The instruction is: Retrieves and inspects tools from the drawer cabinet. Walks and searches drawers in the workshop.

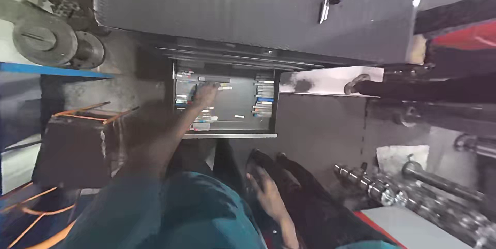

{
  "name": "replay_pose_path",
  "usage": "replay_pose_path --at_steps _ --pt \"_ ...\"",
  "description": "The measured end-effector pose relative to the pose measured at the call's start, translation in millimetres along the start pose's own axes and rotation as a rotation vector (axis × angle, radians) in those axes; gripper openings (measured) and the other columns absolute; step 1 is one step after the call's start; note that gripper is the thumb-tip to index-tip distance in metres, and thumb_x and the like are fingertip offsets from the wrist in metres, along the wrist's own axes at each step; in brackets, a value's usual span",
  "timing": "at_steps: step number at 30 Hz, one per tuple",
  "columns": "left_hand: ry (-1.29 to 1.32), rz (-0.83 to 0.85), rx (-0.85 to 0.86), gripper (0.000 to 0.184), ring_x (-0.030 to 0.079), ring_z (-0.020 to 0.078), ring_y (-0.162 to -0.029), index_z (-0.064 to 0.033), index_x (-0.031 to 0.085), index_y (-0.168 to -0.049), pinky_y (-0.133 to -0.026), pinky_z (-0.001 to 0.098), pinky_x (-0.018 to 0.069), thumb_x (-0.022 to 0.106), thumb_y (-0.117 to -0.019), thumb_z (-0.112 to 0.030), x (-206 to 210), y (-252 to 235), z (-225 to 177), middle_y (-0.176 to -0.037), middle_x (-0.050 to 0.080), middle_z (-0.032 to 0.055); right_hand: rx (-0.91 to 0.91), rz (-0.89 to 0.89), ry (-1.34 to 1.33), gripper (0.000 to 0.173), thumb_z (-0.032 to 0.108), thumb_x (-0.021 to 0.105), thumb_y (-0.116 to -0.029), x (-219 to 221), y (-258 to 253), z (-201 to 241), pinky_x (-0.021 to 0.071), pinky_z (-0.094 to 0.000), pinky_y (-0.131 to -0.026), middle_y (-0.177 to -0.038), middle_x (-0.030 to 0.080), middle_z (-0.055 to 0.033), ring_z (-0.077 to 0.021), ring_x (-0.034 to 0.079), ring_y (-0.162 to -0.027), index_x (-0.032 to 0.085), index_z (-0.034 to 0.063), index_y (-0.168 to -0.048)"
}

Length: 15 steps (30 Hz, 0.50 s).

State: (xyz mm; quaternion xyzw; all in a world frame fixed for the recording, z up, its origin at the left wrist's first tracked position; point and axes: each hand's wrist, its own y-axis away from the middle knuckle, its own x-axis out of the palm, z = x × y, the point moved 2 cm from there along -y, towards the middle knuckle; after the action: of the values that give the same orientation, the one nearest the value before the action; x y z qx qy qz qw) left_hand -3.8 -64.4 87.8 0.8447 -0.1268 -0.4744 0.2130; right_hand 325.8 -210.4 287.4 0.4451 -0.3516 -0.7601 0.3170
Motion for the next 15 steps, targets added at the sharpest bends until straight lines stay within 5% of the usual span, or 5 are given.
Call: replay_pose_path --at_steps 5,8,15 --pt "-0.134 -0.209 0.058 0.036 0.053 0.0388 -0.134 -0.0107 0.063 -0.135 -0.113 0.0568 0.0392 0.05 -0.1026 -0.005 13 -81 32 -0.14 0.061 0.0167 0.077 0.034 -0.095 0.045 0.041 0.06 -0.1019 32 -4 -17 0.058 -0.0482 -0.096 -0.119 0.072 -0.0111 -0.022 0.071 -0.106 0.065 0.0092 -0.133" --pt "-0.235 -0.382 0.027 0.035 0.06 0.0353 -0.126 -0.0157 0.064 -0.134 -0.106 0.0537 0.0455 0.051 -0.1024 -0.006 28 -105 40 -0.135 0.065 0.0127 0.059 0.014 -0.084 0.041 0.039 0.059 -0.1024 37 -10 -28 0.0587 -0.0447 -0.096 -0.117 0.073 -0.0067 -0.0169 0.071 -0.105 0.067 0.0111 -0.13" --pt "-0.133 -0.435 -0.027 0.041 0.053 0.0373 -0.134 -0.0209 0.063 -0.137 -0.109 0.0584 0.0405 0.051 -0.1011 -0.006 30 -77 20 -0.145 0.058 0.0123 0.05 -0.004 -0.065 0.038 0.038 0.058 -0.103 18 -9 -34 0.0595 -0.0454 -0.092 -0.112 0.074 -0.0052 -0.0163 0.072 -0.101 0.067 0.0111 -0.129"
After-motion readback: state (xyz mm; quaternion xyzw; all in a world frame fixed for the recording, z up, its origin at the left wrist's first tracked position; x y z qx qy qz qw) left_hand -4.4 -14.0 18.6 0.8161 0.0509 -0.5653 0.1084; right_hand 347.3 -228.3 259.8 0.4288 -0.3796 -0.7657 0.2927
